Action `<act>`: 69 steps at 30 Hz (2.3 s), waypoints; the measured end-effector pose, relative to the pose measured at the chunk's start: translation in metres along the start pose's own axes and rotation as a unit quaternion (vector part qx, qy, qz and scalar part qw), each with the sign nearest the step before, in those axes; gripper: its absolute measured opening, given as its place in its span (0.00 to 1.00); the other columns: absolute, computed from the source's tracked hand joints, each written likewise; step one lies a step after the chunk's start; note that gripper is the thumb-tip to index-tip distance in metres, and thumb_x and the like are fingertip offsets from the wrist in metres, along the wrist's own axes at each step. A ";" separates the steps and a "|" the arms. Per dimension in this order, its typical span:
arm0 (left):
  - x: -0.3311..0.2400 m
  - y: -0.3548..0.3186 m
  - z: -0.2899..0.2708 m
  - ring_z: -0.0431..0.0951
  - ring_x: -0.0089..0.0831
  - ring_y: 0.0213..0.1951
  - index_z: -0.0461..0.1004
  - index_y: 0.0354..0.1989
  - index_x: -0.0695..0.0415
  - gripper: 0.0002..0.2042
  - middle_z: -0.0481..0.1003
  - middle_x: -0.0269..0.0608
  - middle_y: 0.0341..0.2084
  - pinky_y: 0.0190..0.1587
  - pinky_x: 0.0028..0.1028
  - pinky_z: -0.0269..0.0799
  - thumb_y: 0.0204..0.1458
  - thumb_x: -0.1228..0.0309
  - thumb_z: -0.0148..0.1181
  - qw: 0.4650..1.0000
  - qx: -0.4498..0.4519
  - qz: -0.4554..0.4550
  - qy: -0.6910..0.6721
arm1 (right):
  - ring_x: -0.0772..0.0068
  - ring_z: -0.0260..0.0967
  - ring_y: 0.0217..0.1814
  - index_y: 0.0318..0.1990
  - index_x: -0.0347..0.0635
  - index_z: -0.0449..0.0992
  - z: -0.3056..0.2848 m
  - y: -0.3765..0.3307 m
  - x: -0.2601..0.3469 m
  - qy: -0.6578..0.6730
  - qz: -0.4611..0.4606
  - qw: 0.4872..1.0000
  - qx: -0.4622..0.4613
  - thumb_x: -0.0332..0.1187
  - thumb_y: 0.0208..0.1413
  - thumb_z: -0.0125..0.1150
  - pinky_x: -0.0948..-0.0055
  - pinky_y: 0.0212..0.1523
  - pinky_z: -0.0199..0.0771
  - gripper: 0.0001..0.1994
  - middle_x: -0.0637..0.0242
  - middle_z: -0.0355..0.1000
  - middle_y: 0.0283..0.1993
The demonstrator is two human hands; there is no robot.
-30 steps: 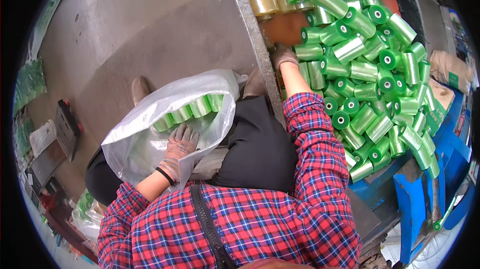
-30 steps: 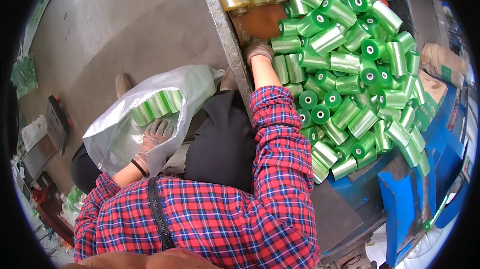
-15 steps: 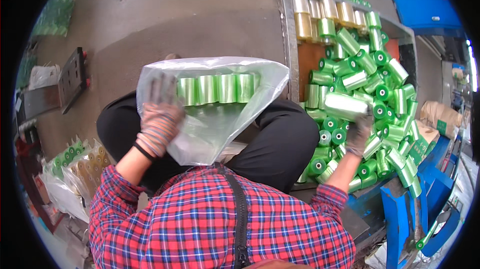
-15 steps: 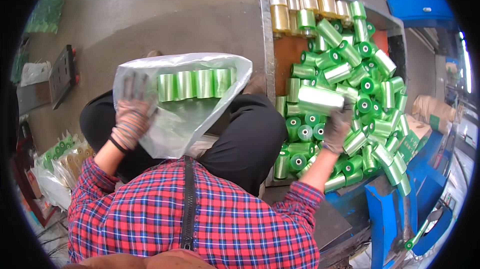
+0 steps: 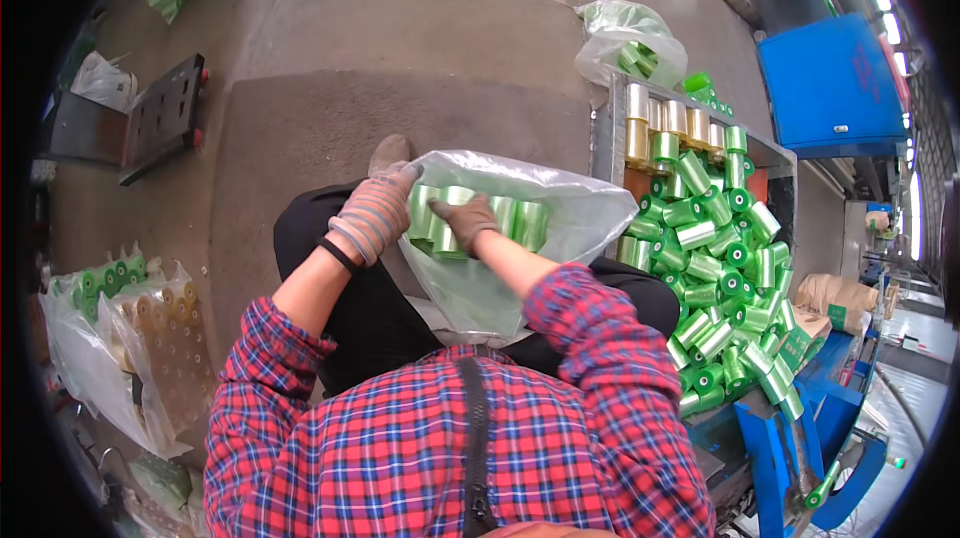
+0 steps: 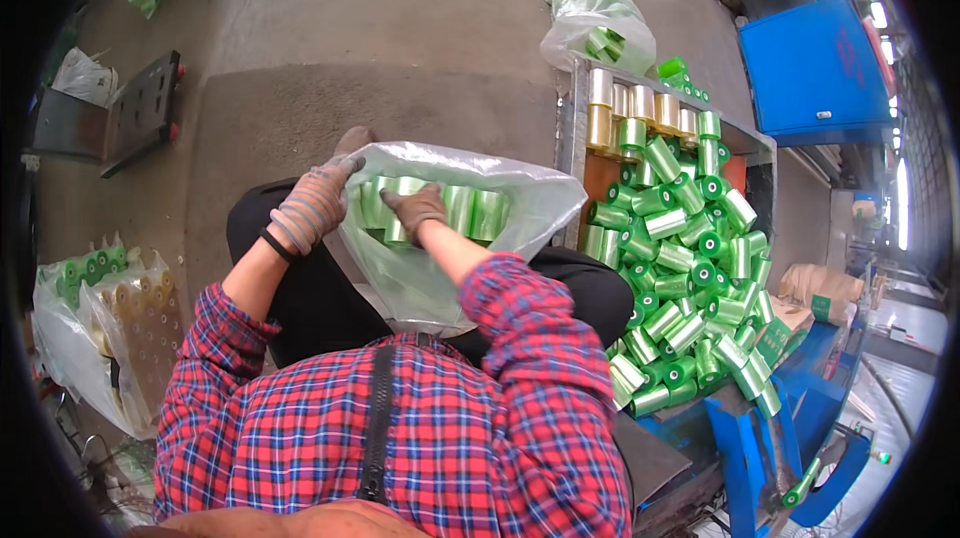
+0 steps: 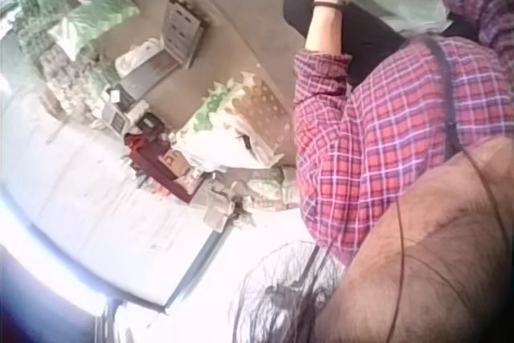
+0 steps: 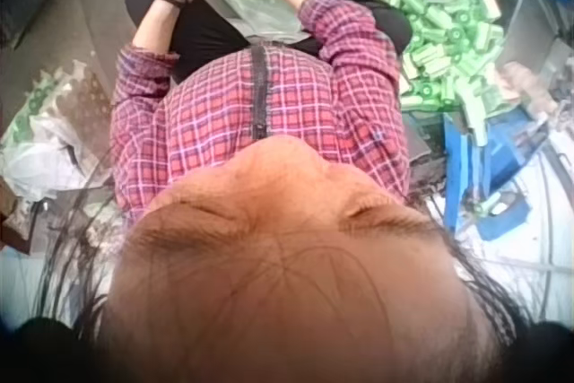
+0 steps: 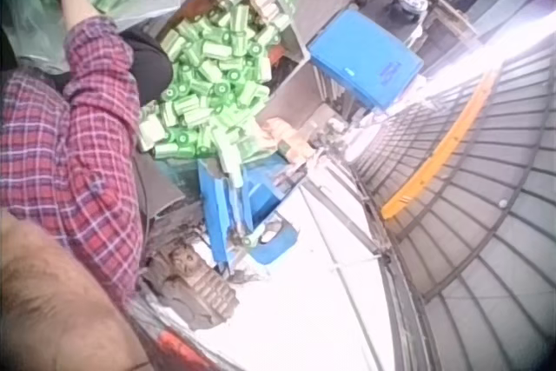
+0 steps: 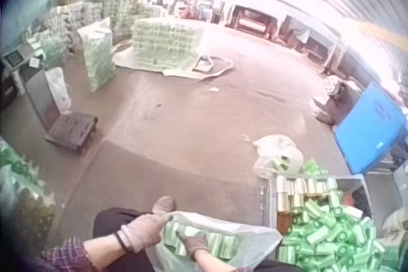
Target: Packing green industrial plastic film rolls into a transparent plastic bag.
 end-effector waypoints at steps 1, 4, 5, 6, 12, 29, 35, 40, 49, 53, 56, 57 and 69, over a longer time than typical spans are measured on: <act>-0.014 0.001 -0.014 0.71 0.47 0.43 0.65 0.47 0.61 0.19 0.68 0.53 0.43 0.44 0.37 0.68 0.42 0.80 0.48 0.999 0.049 -0.022 -0.002 | 0.55 0.63 0.55 0.54 0.29 0.55 0.018 0.013 0.004 -0.035 -0.012 0.999 -0.011 0.59 0.37 0.60 0.67 0.53 0.64 0.45 0.46 0.64 0.52; -0.009 -0.002 -0.008 0.71 0.46 0.44 0.63 0.48 0.61 0.19 0.67 0.53 0.46 0.46 0.37 0.68 0.43 0.79 0.49 1.000 0.008 -0.002 -0.019 | 0.54 0.64 0.53 0.55 0.31 0.54 0.082 0.052 0.013 -0.057 -0.030 0.996 0.054 0.56 0.43 0.56 0.65 0.51 0.66 0.40 0.46 0.64 0.52; -0.007 -0.004 -0.004 0.71 0.46 0.44 0.63 0.48 0.61 0.20 0.66 0.53 0.48 0.47 0.38 0.68 0.43 0.78 0.49 1.000 0.000 -0.005 -0.010 | 0.54 0.66 0.52 0.55 0.32 0.55 0.100 0.057 0.012 -0.098 -0.038 0.994 0.009 0.54 0.45 0.55 0.65 0.50 0.67 0.38 0.46 0.65 0.51; -0.005 -0.006 -0.005 0.71 0.46 0.44 0.63 0.48 0.61 0.20 0.65 0.53 0.49 0.47 0.38 0.68 0.42 0.78 0.49 1.000 -0.011 -0.006 0.006 | 0.54 0.67 0.50 0.55 0.33 0.56 0.110 0.063 0.015 -0.135 -0.048 0.989 -0.038 0.53 0.46 0.54 0.65 0.49 0.68 0.36 0.46 0.65 0.51; -0.025 0.007 -0.004 0.75 0.46 0.37 0.66 0.45 0.57 0.17 0.70 0.49 0.46 0.39 0.39 0.71 0.44 0.69 0.51 0.991 0.064 -0.056 0.099 | 0.66 0.70 0.23 0.31 0.38 0.77 -0.139 0.005 0.085 -0.167 -0.118 0.938 0.280 0.45 0.49 0.48 0.67 0.28 0.74 0.18 0.62 0.74 0.30; -0.088 0.082 0.000 0.76 0.43 0.36 0.72 0.39 0.62 0.10 0.72 0.50 0.39 0.38 0.30 0.71 0.47 0.78 0.52 0.990 -0.139 0.011 -0.007 | 0.62 0.66 0.53 0.48 0.49 0.68 -0.423 0.150 -0.214 -0.378 0.225 0.874 -0.206 0.55 0.32 0.65 0.65 0.51 0.67 0.33 0.63 0.69 0.51; -0.087 0.077 -0.006 0.76 0.40 0.37 0.72 0.38 0.62 0.11 0.72 0.49 0.38 0.39 0.29 0.70 0.45 0.81 0.50 0.975 -0.185 0.107 -0.065 | 0.58 0.68 0.50 0.49 0.39 0.67 -0.388 0.082 -0.231 -0.348 0.226 0.897 -0.155 0.61 0.33 0.61 0.65 0.49 0.68 0.40 0.53 0.69 0.49; -0.090 0.048 0.000 0.74 0.47 0.36 0.73 0.37 0.58 0.11 0.73 0.48 0.38 0.43 0.38 0.69 0.45 0.70 0.54 0.982 -0.039 0.152 -0.104 | 0.59 0.66 0.49 0.54 0.40 0.66 -0.269 -0.010 -0.312 0.153 0.240 0.959 -0.005 0.45 0.46 0.61 0.62 0.50 0.68 0.29 0.51 0.67 0.50; -0.132 0.016 0.105 0.65 0.51 0.53 0.56 0.57 0.67 0.43 0.61 0.63 0.53 0.55 0.36 0.60 0.47 0.36 0.37 0.891 0.436 0.123 -0.029 | 0.56 0.68 0.44 0.59 0.40 0.55 -0.287 -0.212 -0.207 0.565 -0.176 0.801 -0.095 0.60 0.40 0.60 0.61 0.44 0.72 0.44 0.53 0.66 0.46; -0.168 -0.029 0.106 0.68 0.46 0.51 0.47 0.60 0.66 0.50 0.65 0.59 0.50 0.54 0.38 0.61 0.35 0.40 0.57 0.952 0.278 0.123 0.024 | 0.58 0.69 0.43 0.58 0.38 0.56 -0.271 -0.203 -0.117 0.544 -0.214 0.811 0.001 0.56 0.46 0.56 0.60 0.43 0.72 0.38 0.53 0.66 0.50; -0.136 -0.024 0.149 0.77 0.42 0.39 0.72 0.43 0.61 0.18 0.76 0.51 0.35 0.39 0.37 0.72 0.45 0.64 0.55 0.939 0.321 0.103 0.062 | 0.63 0.68 0.47 0.51 0.32 0.66 -0.185 -0.157 -0.029 0.440 -0.080 0.894 0.026 0.49 0.55 0.46 0.71 0.54 0.60 0.27 0.57 0.69 0.47; -0.132 -0.026 0.157 0.78 0.43 0.33 0.77 0.33 0.57 0.09 0.77 0.48 0.30 0.35 0.35 0.74 0.46 0.72 0.51 0.936 0.280 0.198 0.078 | 0.59 0.66 0.50 0.51 0.28 0.65 -0.148 -0.095 -0.048 0.257 -0.130 0.952 0.101 0.50 0.56 0.44 0.70 0.53 0.59 0.29 0.55 0.70 0.45; -0.149 -0.030 0.141 0.78 0.36 0.34 0.77 0.35 0.54 0.14 0.77 0.41 0.31 0.37 0.34 0.74 0.43 0.61 0.55 0.890 0.407 0.202 -0.028 | 0.53 0.63 0.55 0.52 0.29 0.58 -0.069 0.063 -0.129 -0.115 0.133 0.977 -0.124 0.53 0.37 0.65 0.65 0.53 0.64 0.41 0.45 0.63 0.53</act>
Point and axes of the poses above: each hand's wrist, its own y-axis towards the middle knuckle, its own z-axis out of the palm, x = y × z, the point moved 1 cm from there along y, towards the middle knuckle
